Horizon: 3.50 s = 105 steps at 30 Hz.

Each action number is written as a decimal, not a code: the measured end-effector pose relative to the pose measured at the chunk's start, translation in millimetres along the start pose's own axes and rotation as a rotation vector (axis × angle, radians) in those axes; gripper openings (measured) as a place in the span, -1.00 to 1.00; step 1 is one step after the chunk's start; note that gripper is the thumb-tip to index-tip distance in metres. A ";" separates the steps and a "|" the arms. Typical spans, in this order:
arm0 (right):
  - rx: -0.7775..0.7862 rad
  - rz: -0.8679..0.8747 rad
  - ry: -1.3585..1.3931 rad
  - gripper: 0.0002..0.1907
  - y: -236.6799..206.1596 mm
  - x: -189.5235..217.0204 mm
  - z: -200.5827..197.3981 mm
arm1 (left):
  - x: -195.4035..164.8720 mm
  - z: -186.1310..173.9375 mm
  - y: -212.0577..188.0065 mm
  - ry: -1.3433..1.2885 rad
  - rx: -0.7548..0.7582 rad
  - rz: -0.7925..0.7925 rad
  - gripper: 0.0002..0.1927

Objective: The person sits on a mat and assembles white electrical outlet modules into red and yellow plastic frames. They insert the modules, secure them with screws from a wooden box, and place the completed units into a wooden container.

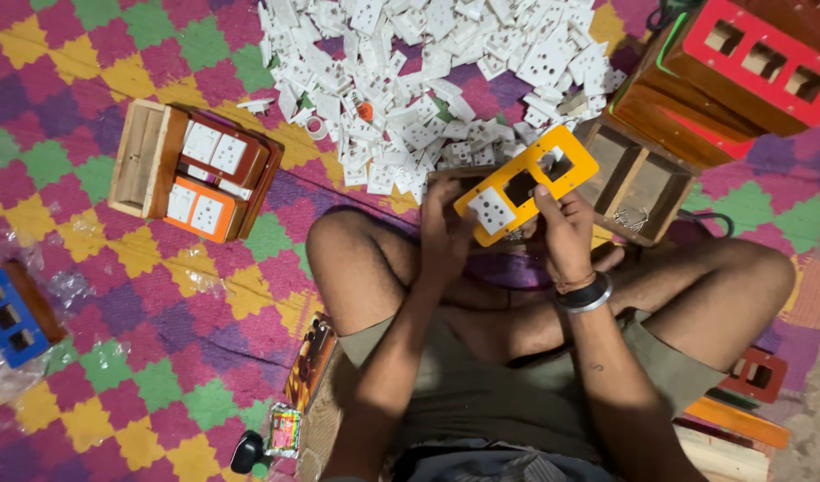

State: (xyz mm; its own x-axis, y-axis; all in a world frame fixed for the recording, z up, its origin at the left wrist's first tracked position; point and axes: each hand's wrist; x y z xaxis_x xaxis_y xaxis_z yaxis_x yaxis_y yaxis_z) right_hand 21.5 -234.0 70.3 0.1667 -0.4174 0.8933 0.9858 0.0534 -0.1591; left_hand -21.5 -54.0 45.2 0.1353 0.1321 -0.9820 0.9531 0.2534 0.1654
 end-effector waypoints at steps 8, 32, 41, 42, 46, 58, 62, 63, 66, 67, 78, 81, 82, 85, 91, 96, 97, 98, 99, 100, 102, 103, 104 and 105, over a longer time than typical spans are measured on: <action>-0.152 0.142 0.021 -0.84 10.3 25.5 -6.6 | -40.1 -13.6 -1.8 0.793 0.168 0.638 -0.46; 1.290 -0.802 -1.668 -0.80 37.7 -58.6 46.9 | 57.5 -35.8 18.1 -0.842 -0.313 -0.505 -0.61; 1.127 -0.647 -1.411 -0.86 29.4 -56.4 49.0 | 61.0 -28.1 17.1 -0.792 -0.314 -0.520 -0.65; 1.076 -0.689 -1.378 -0.86 27.0 -52.8 49.7 | 60.6 -26.6 16.8 -0.772 -0.308 -0.509 -0.65; 0.901 -0.528 -1.284 -0.78 13.3 -40.2 53.9 | 56.8 -22.4 14.7 -0.679 -0.286 -0.458 -0.69; 0.683 0.047 -0.831 -0.85 7.5 -22.7 17.0 | 50.3 -22.6 11.1 -0.640 -0.271 -0.447 -0.69; 0.180 0.482 1.071 -0.90 1.8 -10.8 -37.4 | 48.5 -25.6 11.5 -0.647 -0.300 -0.491 -0.66; 0.168 0.437 1.072 -0.87 6.1 -6.9 -49.1 | 48.5 -26.1 12.1 -0.682 -0.304 -0.480 -0.67; 0.122 0.299 1.087 -0.70 11.1 0.8 -67.1 | 49.4 -27.0 12.5 -0.745 -0.314 -0.465 -0.68; 0.101 0.240 1.095 -0.64 10.8 2.6 -66.4 | 49.9 -26.4 12.5 -0.744 -0.309 -0.468 -0.68; 0.867 -0.626 -1.359 -0.70 0.2 -39.8 58.2 | 54.2 -24.4 8.7 -0.643 -0.304 -0.525 -0.66; 1.036 -0.578 -1.498 -0.79 18.1 -53.1 57.1 | 58.2 -24.8 7.3 -0.646 -0.310 -0.533 -0.66; 1.077 -0.570 -1.525 -0.85 23.7 -59.2 54.7 | 59.6 -23.9 7.3 -0.651 -0.304 -0.528 -0.67; 1.104 -0.567 -1.490 -0.87 32.4 -71.7 43.5 | 62.9 -18.9 9.5 -0.644 -0.274 -0.501 -0.69; 0.998 -0.509 -1.250 -0.84 23.7 -63.3 41.4 | 60.6 -18.5 8.6 -0.635 -0.261 -0.512 -0.69; 0.787 -0.327 -1.131 -0.80 11.9 -49.4 45.7 | 56.1 -18.6 8.9 -0.627 -0.242 -0.499 -0.68; 0.738 -0.288 -1.056 -0.80 11.6 -49.2 45.7 | 55.5 -18.1 9.2 -0.621 -0.241 -0.504 -0.68; 0.690 -0.250 -0.981 -0.77 11.8 -49.8 45.4 | 55.0 -17.3 9.7 -0.614 -0.240 -0.509 -0.68; 0.702 -0.246 -0.954 -0.77 11.9 -51.1 44.7 | 54.4 -17.2 9.7 -0.614 -0.237 -0.510 -0.67; 0.712 -0.241 -0.927 -0.77 12.3 -52.7 43.8 | 53.8 -16.9 9.5 -0.614 -0.233 -0.512 -0.67; 0.702 -0.242 -0.914 -0.79 12.7 -55.4 41.6 | 52.4 -16.3 10.2 -0.620 -0.221 -0.505 -0.66; 0.690 -0.245 -0.925 -0.81 12.1 -56.7 41.2 | 51.4 -16.5 10.0 -0.624 -0.221 -0.498 -0.66; 0.680 -0.245 -0.937 -0.82 11.4 -57.6 40.7 | 50.2 -16.7 9.5 -0.628 -0.224 -0.491 -0.66; 0.619 -0.226 -0.924 -0.83 10.4 -58.1 40.4 | 48.9 -17.3 8.9 -0.615 -0.224 -0.496 -0.66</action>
State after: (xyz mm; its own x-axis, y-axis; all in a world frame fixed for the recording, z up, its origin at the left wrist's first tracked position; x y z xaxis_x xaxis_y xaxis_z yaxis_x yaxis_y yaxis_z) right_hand 22.8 -172.5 33.7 -0.3195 0.3411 0.8840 0.7918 0.6086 0.0514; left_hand -11.2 -28.7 0.3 -0.1013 -0.5776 -0.8100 0.8735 0.3380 -0.3503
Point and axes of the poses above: each hand's wrist, its own y-axis towards the middle knuckle, its own z-axis out of the palm, x = y × z, and after that the axes turned 13 degrees about y, right-handed
